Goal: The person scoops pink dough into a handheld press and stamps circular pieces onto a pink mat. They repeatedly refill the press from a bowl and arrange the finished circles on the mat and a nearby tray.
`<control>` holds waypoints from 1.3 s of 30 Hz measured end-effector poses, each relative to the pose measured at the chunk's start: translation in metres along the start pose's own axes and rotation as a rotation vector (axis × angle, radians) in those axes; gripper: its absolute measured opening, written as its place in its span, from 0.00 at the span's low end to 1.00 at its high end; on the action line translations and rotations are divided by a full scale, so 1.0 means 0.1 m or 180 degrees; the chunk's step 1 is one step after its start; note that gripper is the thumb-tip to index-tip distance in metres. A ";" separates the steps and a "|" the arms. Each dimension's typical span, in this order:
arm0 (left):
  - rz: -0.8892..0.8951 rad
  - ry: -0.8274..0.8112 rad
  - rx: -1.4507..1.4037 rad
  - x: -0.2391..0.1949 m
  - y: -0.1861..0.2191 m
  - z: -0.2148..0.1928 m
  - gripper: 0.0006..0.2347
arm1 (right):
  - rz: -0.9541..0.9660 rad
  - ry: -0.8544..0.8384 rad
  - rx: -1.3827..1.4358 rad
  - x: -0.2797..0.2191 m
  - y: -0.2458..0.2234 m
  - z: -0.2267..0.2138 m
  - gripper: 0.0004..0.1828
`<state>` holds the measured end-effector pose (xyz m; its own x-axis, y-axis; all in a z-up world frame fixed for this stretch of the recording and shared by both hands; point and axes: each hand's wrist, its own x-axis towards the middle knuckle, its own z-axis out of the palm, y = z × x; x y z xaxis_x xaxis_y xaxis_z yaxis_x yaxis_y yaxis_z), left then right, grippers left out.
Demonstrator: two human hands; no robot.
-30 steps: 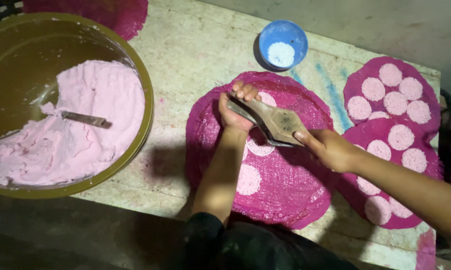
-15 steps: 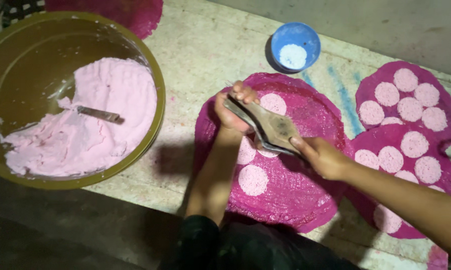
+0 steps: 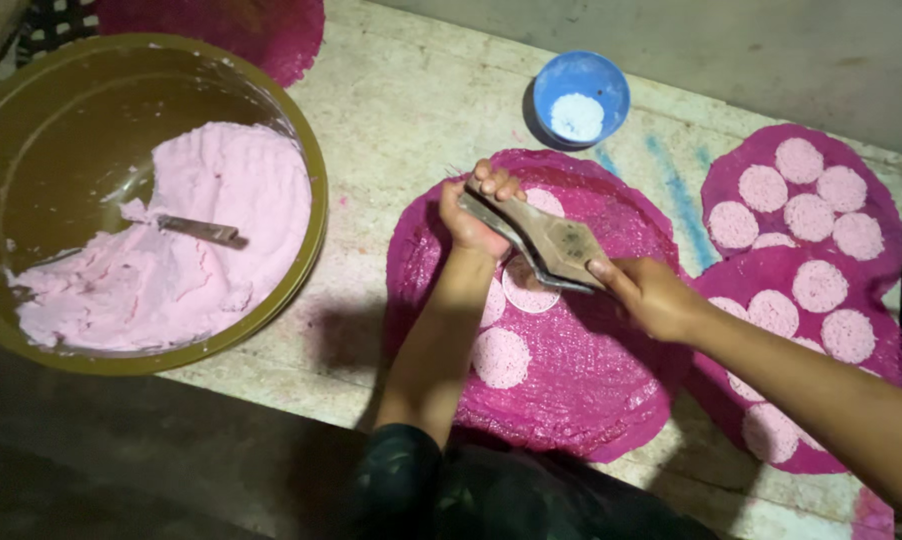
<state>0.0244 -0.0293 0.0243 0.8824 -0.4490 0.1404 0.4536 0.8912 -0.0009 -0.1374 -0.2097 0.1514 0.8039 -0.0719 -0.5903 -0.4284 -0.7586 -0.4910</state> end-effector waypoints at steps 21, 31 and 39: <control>-0.1307 -0.0919 0.7845 -1.02 -0.10 0.51 0.48 | -0.1628 0.1724 0.2982 -0.79 0.72 0.79 0.46; -0.1210 -0.1047 0.8008 -1.06 -0.08 0.63 0.46 | -0.1440 0.2253 0.3292 -1.10 0.97 1.07 0.45; -0.1412 -0.1150 0.7874 -1.17 -0.22 0.97 0.48 | -0.1343 0.2424 0.3454 -1.28 1.02 1.11 0.47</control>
<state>-0.1013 0.0099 0.1034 0.6697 -0.7359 -0.0998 -0.5673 -0.5937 0.5708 -0.3295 -0.2061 0.1060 0.8253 -0.5631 0.0433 0.0795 0.0399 -0.9960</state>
